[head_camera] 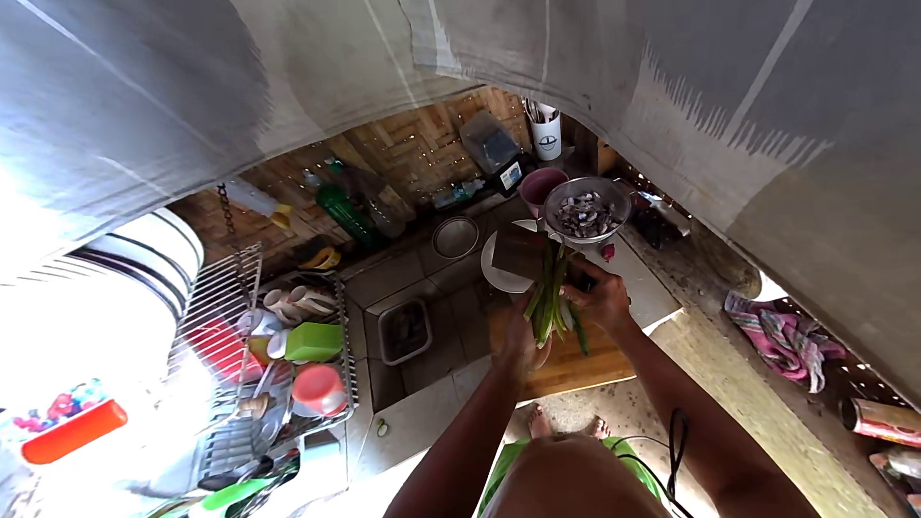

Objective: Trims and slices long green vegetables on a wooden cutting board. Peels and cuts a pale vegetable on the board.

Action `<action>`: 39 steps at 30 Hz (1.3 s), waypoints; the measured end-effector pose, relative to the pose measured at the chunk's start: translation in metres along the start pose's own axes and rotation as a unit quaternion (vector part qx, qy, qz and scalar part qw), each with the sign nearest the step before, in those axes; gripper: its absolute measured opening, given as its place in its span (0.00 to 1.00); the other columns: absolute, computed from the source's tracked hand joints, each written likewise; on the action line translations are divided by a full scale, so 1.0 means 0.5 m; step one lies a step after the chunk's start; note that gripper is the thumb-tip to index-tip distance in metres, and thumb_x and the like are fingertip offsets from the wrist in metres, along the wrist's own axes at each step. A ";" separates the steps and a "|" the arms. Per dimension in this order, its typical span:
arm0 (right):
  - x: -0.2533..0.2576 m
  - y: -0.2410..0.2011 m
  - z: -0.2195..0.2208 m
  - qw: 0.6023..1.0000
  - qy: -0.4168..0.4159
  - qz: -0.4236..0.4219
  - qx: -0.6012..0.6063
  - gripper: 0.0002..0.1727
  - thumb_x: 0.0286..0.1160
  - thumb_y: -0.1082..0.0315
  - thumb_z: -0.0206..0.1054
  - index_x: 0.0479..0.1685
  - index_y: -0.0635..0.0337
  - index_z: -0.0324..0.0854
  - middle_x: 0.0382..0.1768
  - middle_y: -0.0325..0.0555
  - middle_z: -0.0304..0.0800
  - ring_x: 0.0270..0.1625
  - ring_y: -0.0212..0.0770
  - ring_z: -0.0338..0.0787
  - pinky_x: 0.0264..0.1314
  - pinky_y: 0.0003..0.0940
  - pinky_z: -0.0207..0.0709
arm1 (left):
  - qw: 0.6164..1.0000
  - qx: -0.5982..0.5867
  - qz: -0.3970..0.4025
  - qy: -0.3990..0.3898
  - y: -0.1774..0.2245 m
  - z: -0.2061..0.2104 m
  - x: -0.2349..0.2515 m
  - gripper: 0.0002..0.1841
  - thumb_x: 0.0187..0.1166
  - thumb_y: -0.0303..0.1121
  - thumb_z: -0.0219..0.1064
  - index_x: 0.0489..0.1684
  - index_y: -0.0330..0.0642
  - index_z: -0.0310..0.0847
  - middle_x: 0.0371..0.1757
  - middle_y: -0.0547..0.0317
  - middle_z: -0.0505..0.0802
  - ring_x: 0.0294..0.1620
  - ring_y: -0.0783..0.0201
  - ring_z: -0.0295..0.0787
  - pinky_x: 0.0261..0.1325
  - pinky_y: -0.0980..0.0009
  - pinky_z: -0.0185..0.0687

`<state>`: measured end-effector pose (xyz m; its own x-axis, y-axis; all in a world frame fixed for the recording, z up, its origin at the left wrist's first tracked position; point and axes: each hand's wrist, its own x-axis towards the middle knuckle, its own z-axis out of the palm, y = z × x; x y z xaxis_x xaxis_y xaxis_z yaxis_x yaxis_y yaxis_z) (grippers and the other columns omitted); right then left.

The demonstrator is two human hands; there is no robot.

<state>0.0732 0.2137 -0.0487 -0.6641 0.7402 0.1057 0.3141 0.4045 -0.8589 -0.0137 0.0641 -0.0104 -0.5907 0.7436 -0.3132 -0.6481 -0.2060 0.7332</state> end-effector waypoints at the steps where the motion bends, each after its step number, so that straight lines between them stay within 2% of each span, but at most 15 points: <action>1: 0.001 0.001 -0.002 1.000 -0.005 0.001 0.001 0.40 0.58 0.34 0.80 0.77 0.32 0.82 0.44 0.48 0.96 0.45 0.50 0.93 0.51 0.63 0.83 | 1.000 0.004 0.000 -0.003 0.000 -0.002 0.000 0.23 0.97 0.43 0.41 0.54 0.37 0.80 0.34 0.50 0.89 0.26 0.64 0.87 0.28 0.74 0.85; 5: 0.005 0.005 -0.002 1.000 -0.021 -0.005 0.005 0.40 0.60 0.33 0.79 0.79 0.27 0.80 0.45 0.45 0.96 0.45 0.48 0.94 0.52 0.61 0.84 | 0.999 0.026 0.005 -0.018 0.005 -0.014 0.002 0.20 0.96 0.41 0.43 0.55 0.40 0.80 0.30 0.54 0.88 0.25 0.68 0.85 0.29 0.76 0.84; 9: 0.006 0.013 -0.004 0.999 -0.029 -0.019 0.031 0.38 0.61 0.34 0.79 0.78 0.23 0.79 0.41 0.41 0.96 0.41 0.43 0.93 0.49 0.58 0.85 | 0.994 0.054 0.021 -0.095 0.010 -0.065 0.022 0.21 0.96 0.40 0.41 0.65 0.38 0.79 0.44 0.50 0.93 0.38 0.64 0.92 0.42 0.69 0.91; 12: 0.002 0.010 -0.007 0.998 -0.048 -0.015 0.026 0.38 0.61 0.32 0.78 0.79 0.20 0.78 0.41 0.39 0.96 0.41 0.41 0.92 0.49 0.56 0.84 | 0.987 0.072 0.006 -0.141 0.019 -0.106 0.033 0.20 0.92 0.42 0.43 0.59 0.40 0.78 0.34 0.55 0.90 0.27 0.69 0.87 0.31 0.74 0.87; 15: 0.003 0.013 -0.002 0.998 -0.047 -0.001 0.034 0.37 0.63 0.35 0.78 0.78 0.25 0.80 0.42 0.42 0.96 0.42 0.43 0.93 0.50 0.58 0.84 | 0.986 0.095 -0.011 -0.138 0.023 -0.135 0.024 0.18 0.88 0.42 0.50 0.60 0.41 0.80 0.36 0.56 0.92 0.30 0.69 0.89 0.33 0.74 0.89; 18: 0.019 0.039 -0.001 0.996 -0.021 -0.021 0.080 0.33 0.68 0.41 0.78 0.77 0.31 0.82 0.42 0.40 0.97 0.40 0.39 0.93 0.49 0.52 0.87 | 0.988 0.095 -0.023 -0.118 0.011 -0.167 0.013 0.18 0.84 0.43 0.57 0.57 0.39 0.82 0.37 0.53 0.92 0.30 0.66 0.90 0.34 0.72 0.88; 21: 0.025 0.051 -0.011 0.996 -0.023 -0.016 0.087 0.33 0.69 0.44 0.78 0.78 0.31 0.81 0.44 0.39 0.97 0.40 0.38 0.94 0.49 0.52 0.88 | 0.991 0.051 -0.052 -0.115 0.009 -0.173 0.006 0.22 0.91 0.45 0.43 0.56 0.39 0.79 0.40 0.52 0.91 0.29 0.67 0.87 0.31 0.75 0.85; 23: 0.025 0.054 -0.014 0.996 -0.021 -0.013 0.091 0.34 0.68 0.44 0.79 0.78 0.29 0.80 0.44 0.39 0.97 0.40 0.38 0.93 0.49 0.51 0.88 | 0.993 0.026 -0.047 -0.109 0.013 -0.171 0.020 0.29 0.92 0.48 0.36 0.57 0.36 0.80 0.42 0.49 0.92 0.28 0.66 0.86 0.29 0.74 0.83; 25: 0.022 0.055 -0.011 0.996 -0.016 -0.027 0.086 0.34 0.68 0.44 0.78 0.78 0.31 0.81 0.42 0.39 0.97 0.39 0.37 0.93 0.47 0.50 0.87 | 0.997 0.024 -0.032 -0.066 0.021 -0.155 0.039 0.29 0.94 0.47 0.32 0.54 0.36 0.78 0.38 0.48 0.92 0.25 0.64 0.86 0.27 0.73 0.82; 28: 0.012 0.047 -0.005 0.996 -0.029 -0.040 0.079 0.34 0.66 0.43 0.79 0.77 0.31 0.82 0.41 0.37 0.96 0.38 0.34 0.92 0.48 0.47 0.88 | 0.999 0.035 -0.001 -0.008 0.042 -0.120 0.071 0.24 0.96 0.45 0.37 0.55 0.40 0.79 0.33 0.53 0.88 0.24 0.65 0.82 0.25 0.75 0.78; 31: -0.007 0.033 -0.001 0.994 -0.059 -0.055 0.079 0.35 0.65 0.41 0.79 0.77 0.31 0.82 0.40 0.36 0.96 0.38 0.32 0.91 0.48 0.43 0.87 | 0.997 0.030 0.041 0.056 0.062 -0.082 0.102 0.19 0.95 0.47 0.46 0.47 0.45 0.80 0.33 0.57 0.88 0.30 0.64 0.84 0.34 0.70 0.83; 33: -0.021 0.024 0.001 0.993 -0.073 -0.058 0.073 0.36 0.63 0.37 0.78 0.75 0.35 0.84 0.42 0.36 0.96 0.42 0.32 0.92 0.53 0.44 0.87 | 0.997 0.035 0.069 0.030 0.078 -0.062 0.109 0.16 0.95 0.46 0.47 0.59 0.50 0.78 0.45 0.57 0.92 0.44 0.62 0.90 0.49 0.62 0.88; 34: -0.028 0.021 0.002 0.992 -0.073 -0.063 0.075 0.37 0.61 0.35 0.78 0.74 0.36 0.84 0.42 0.35 0.96 0.42 0.31 0.93 0.53 0.43 0.88 | 0.997 0.032 0.069 0.017 0.086 -0.051 0.112 0.20 0.95 0.48 0.45 0.63 0.49 0.78 0.48 0.55 0.92 0.46 0.61 0.91 0.51 0.59 0.89; 37: -0.044 0.009 0.003 0.989 -0.068 -0.088 0.095 0.37 0.60 0.33 0.78 0.73 0.35 0.85 0.42 0.32 0.97 0.42 0.28 0.92 0.51 0.40 0.89 | 0.999 0.010 0.037 -0.017 0.107 -0.027 0.122 0.26 0.92 0.56 0.38 0.54 0.53 0.81 0.37 0.61 0.92 0.33 0.68 0.89 0.35 0.68 0.87; 39: -0.049 0.003 -0.001 0.989 -0.069 -0.094 0.097 0.38 0.59 0.31 0.78 0.71 0.37 0.87 0.42 0.32 0.97 0.43 0.29 0.93 0.53 0.42 0.89 | 0.996 -0.016 0.037 -0.076 0.118 -0.026 0.150 0.24 0.95 0.52 0.38 0.52 0.48 0.79 0.36 0.63 0.89 0.32 0.71 0.87 0.35 0.75 0.86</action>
<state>0.0903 0.1964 -0.0522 -0.7883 0.5767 0.2144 0.0499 0.4073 -0.9119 -0.1027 0.0992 0.0014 -0.5592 0.8130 -0.1624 -0.6217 -0.2816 0.7308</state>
